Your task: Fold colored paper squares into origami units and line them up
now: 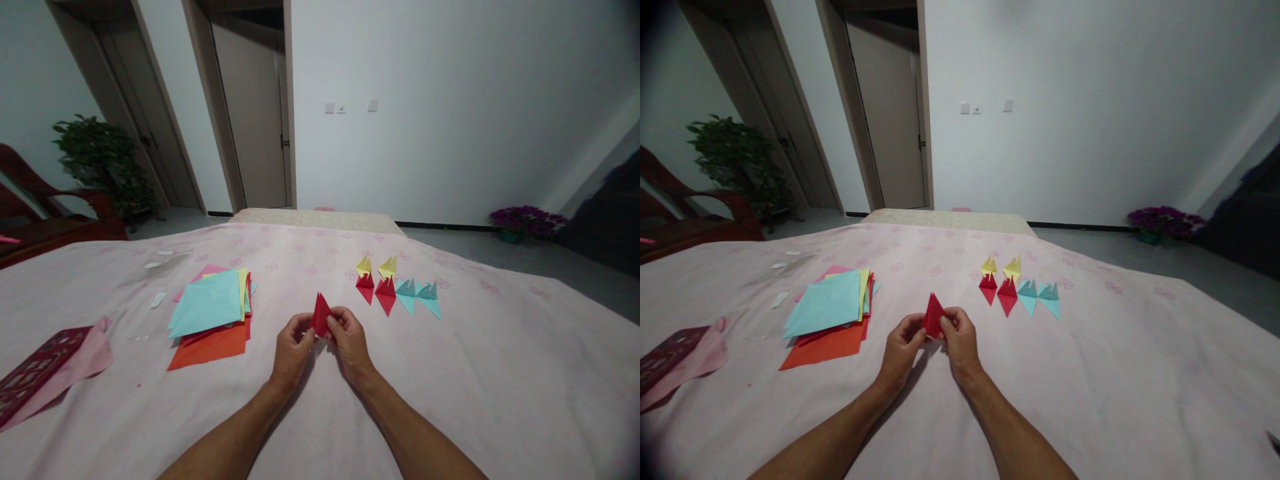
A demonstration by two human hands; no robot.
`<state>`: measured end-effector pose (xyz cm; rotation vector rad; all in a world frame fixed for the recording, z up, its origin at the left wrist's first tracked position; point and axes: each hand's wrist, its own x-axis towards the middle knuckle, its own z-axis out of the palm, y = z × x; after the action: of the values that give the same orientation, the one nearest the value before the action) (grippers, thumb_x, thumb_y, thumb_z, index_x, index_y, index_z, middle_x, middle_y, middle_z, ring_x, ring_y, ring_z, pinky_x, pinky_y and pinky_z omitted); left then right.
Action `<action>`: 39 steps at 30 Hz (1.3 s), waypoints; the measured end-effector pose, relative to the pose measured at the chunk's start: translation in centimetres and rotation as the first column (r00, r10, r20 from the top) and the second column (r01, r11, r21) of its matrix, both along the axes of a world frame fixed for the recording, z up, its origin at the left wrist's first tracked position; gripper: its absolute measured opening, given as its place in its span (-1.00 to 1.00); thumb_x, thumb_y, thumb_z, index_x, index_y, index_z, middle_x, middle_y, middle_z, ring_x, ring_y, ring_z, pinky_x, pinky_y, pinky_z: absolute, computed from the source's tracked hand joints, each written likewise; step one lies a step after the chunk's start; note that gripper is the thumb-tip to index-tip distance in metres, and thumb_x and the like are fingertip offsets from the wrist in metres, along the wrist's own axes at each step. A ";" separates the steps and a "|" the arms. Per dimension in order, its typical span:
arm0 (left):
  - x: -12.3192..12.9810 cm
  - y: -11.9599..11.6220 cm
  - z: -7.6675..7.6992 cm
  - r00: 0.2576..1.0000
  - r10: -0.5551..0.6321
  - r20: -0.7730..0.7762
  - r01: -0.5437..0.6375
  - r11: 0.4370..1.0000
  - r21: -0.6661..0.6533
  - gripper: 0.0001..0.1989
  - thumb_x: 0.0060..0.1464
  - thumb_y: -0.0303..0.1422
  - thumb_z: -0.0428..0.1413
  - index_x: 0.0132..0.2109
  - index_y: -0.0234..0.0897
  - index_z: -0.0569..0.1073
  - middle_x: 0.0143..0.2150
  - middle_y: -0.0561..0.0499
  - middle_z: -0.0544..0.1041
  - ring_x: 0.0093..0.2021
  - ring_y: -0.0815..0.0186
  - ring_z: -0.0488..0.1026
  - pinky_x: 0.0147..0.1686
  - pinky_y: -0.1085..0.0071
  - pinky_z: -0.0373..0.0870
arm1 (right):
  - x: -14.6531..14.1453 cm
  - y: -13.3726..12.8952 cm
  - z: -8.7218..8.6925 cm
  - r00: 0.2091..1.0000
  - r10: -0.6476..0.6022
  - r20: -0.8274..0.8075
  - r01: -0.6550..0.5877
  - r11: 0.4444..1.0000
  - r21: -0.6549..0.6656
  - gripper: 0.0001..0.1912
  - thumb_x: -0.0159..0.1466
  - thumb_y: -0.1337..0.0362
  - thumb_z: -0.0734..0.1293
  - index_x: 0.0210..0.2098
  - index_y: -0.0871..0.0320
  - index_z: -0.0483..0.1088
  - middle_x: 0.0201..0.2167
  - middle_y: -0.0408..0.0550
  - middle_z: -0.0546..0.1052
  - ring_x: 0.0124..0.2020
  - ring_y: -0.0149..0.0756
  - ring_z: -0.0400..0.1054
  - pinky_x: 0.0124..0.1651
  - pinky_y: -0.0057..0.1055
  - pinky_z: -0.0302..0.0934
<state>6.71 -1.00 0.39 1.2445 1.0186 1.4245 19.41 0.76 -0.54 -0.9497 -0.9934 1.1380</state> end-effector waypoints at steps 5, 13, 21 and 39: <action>0.0 0.3 -0.2 0.999 0.032 0.002 -0.032 0.999 0.005 -0.78 0.08 -0.29 0.21 -0.16 -0.33 0.49 -0.24 -0.06 0.59 -0.25 0.26 0.51 -0.21 0.37 0.42 | -0.2 -0.4 0.3 0.994 -0.003 0.110 -0.002 0.999 0.041 -0.83 0.15 0.20 0.40 -0.31 0.14 0.41 -0.44 -0.17 0.48 -0.45 -0.38 0.32 -0.38 -0.45 0.20; 0.1 0.4 0.1 0.993 0.117 0.004 -0.117 0.993 -0.006 -0.83 -0.04 -0.32 0.26 -0.35 -0.29 0.44 -0.42 0.09 0.49 -0.41 0.37 0.42 -0.35 0.46 0.35 | -0.1 -0.9 0.8 0.977 -0.002 0.212 -0.020 0.995 0.100 -0.82 0.18 0.16 0.38 -0.36 0.15 0.39 -0.46 -0.16 0.46 -0.42 -0.34 0.32 -0.35 -0.42 0.21; -0.1 0.4 0.2 0.989 0.147 -0.018 -0.147 0.989 0.005 -0.82 -0.02 -0.30 0.25 -0.39 -0.28 0.42 -0.47 0.12 0.44 -0.45 0.39 0.36 -0.40 0.47 0.30 | 0.4 -1.6 1.4 0.896 -0.015 0.444 -0.076 0.980 0.184 -0.75 0.24 0.10 0.36 -0.21 0.14 0.45 -0.34 -0.11 0.53 -0.40 -0.32 0.32 -0.34 -0.40 0.17; -1.1 1.1 0.4 0.976 -0.109 0.186 0.117 0.993 -0.030 -0.80 0.00 -0.31 0.29 -0.33 -0.30 0.45 -0.24 0.01 0.55 -0.29 0.36 0.44 -0.25 0.46 0.36 | -0.3 -1.5 1.5 0.953 -0.002 0.302 -0.038 0.991 0.127 -0.84 0.19 0.17 0.38 -0.35 0.14 0.47 -0.45 -0.13 0.51 -0.42 -0.30 0.31 -0.31 -0.37 0.19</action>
<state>5.61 0.12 0.80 1.1011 0.8339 1.3956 19.12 -0.76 0.98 -1.0276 -1.3101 0.9449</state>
